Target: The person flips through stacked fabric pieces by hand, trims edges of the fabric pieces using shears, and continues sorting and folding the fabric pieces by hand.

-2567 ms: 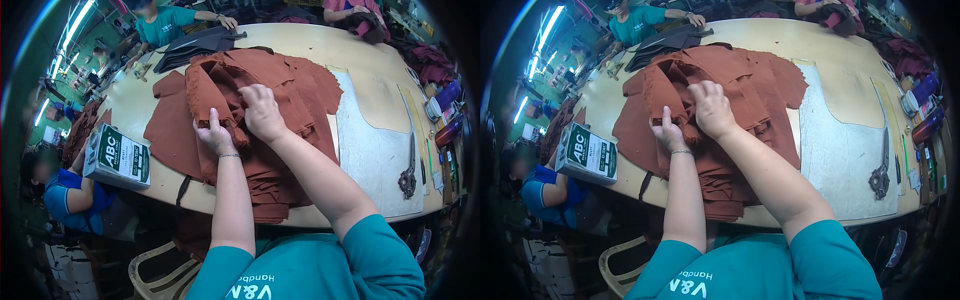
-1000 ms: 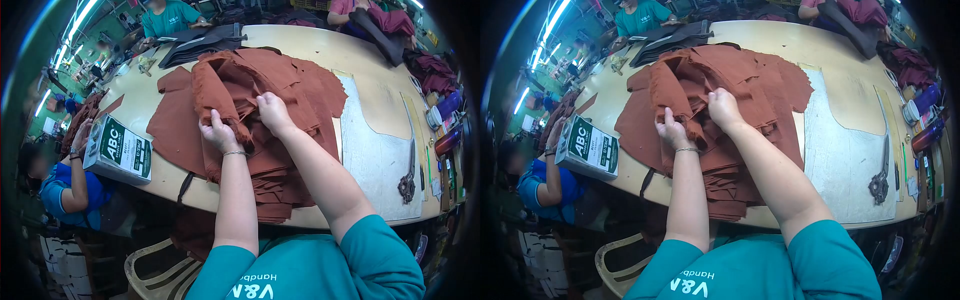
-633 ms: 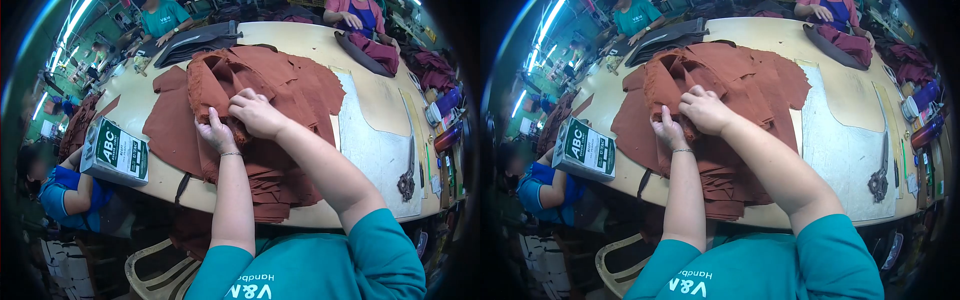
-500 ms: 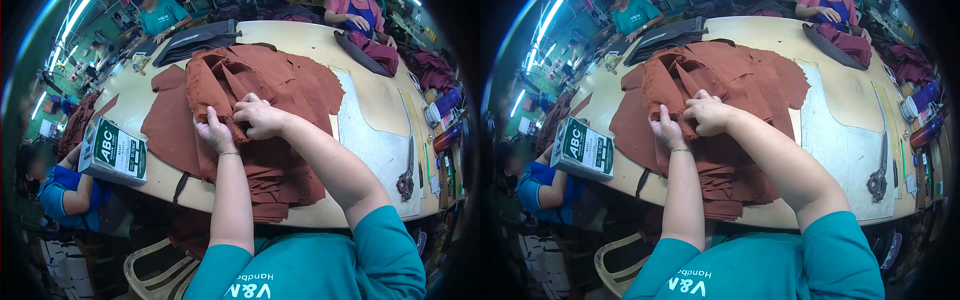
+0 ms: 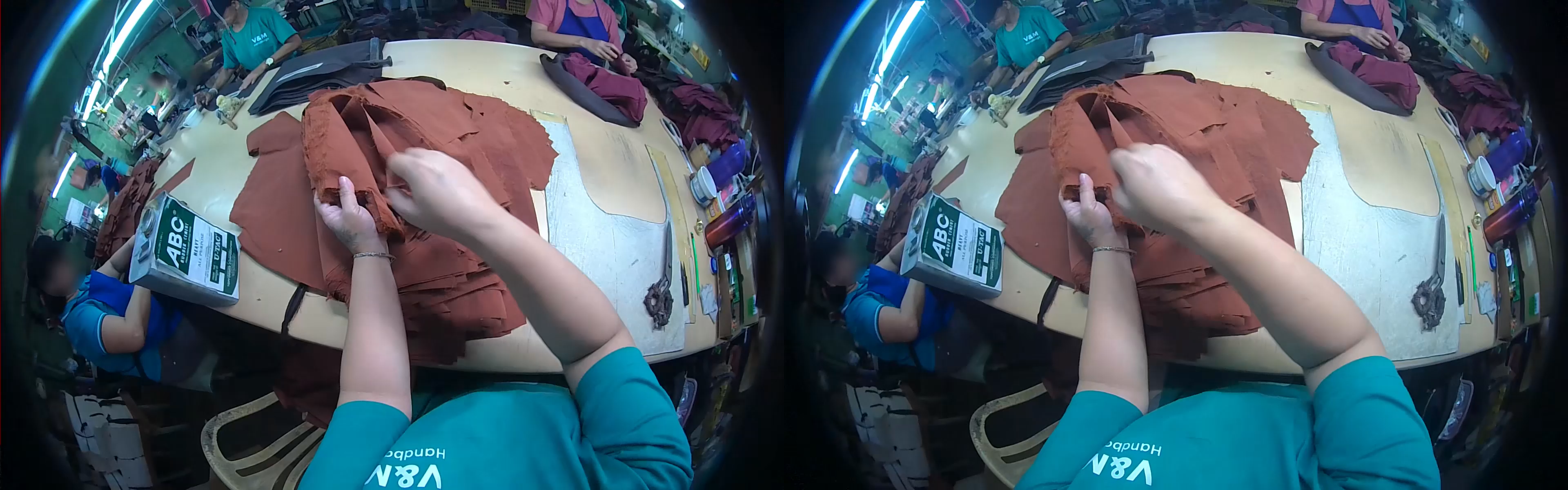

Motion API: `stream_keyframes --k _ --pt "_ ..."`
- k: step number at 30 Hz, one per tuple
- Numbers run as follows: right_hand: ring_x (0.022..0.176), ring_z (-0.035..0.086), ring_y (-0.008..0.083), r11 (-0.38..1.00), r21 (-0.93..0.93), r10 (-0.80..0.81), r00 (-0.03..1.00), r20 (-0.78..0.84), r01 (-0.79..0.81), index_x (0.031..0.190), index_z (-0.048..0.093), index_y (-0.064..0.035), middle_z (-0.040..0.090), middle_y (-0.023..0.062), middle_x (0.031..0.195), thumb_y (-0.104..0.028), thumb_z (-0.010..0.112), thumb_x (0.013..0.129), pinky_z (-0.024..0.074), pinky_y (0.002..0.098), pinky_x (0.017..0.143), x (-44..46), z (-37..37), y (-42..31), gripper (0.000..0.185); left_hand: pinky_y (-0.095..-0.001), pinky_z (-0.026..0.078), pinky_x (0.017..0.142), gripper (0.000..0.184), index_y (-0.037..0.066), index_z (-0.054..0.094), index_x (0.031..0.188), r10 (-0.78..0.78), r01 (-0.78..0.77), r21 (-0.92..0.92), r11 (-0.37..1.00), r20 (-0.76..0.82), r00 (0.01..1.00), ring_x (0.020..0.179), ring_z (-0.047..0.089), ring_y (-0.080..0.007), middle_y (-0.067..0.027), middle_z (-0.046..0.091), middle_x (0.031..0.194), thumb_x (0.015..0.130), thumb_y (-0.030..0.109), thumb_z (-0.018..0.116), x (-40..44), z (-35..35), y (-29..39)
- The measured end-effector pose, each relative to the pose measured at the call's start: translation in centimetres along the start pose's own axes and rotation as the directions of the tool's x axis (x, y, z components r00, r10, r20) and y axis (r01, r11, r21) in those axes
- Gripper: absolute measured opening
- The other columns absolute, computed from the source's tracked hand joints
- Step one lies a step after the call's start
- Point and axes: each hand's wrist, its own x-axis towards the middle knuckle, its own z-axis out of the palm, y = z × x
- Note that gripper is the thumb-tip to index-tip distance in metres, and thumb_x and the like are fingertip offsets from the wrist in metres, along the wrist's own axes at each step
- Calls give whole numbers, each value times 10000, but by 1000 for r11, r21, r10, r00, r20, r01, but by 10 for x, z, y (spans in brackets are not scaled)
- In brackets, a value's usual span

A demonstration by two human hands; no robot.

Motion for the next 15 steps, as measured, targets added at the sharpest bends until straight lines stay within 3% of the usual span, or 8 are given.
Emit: stream_keyframes --k 2,3,5,6,8,11,13,15 --pt "699 567 290 981 192 33 985 -169 0 742 537 -3 582 163 749 -240 625 705 447 362 634 24 17 -9 255 -271 406 807 325 -33 400 1116 -44 46 -86 995 18 999 911 504 -152 -103 513 1029 842 105 508 -6 4 2" --pt "637 572 291 935 336 153 984 -89 -115 704 516 -2 578 167 704 -324 661 700 449 356 595 35 31 -6 353 -269 407 801 300 -27 412 1093 -76 77 -79 994 7 997 907 502 -149 -100 514 1012 848 121 503 -9 6 5" --pt "587 558 250 913 342 268 960 -87 -224 683 507 -2 556 151 641 -326 666 708 442 336 561 50 64 8 362 -265 409 788 259 -16 435 1047 -134 133 -68 989 -13 991 899 498 -143 -92 516 978 860 152 495 -10 7 14" --pt "613 558 259 888 377 295 955 -29 -263 695 509 0 560 158 664 -333 669 700 442 341 579 54 65 8 370 -253 416 747 237 3 457 970 39 -36 153 988 -19 999 861 501 -135 -77 510 924 871 216 493 -4 5 13" --pt "665 560 276 835 426 335 936 110 -349 719 514 5 567 172 708 -348 675 684 442 350 615 55 68 13 389 -254 417 735 260 7 466 952 -21 21 8 1000 2 1000 840 505 -134 -69 512 909 870 252 497 -1 -1 5" --pt "556 494 184 825 521 273 962 -24 -221 694 513 0 529 124 614 -313 655 728 419 318 544 54 84 21 345 -256 427 760 296 -6 461 1016 -41 48 -136 990 58 997 851 521 -145 -76 530 947 836 207 563 -2 4 9" --pt "588 503 173 816 543 253 967 -24 -200 752 538 17 544 137 643 -253 587 790 423 315 571 51 83 22 277 -271 437 772 301 -16 453 1028 74 -77 98 992 40 996 872 532 -161 -95 534 987 811 140 591 2 7 3" --pt "618 505 151 811 566 217 975 -52 -150 797 558 26 560 138 668 -216 544 823 427 308 596 50 85 27 244 -281 436 779 300 -26 450 1034 56 -57 48 997 25 998 879 535 -170 -105 536 1003 806 111 589 0 9 6"
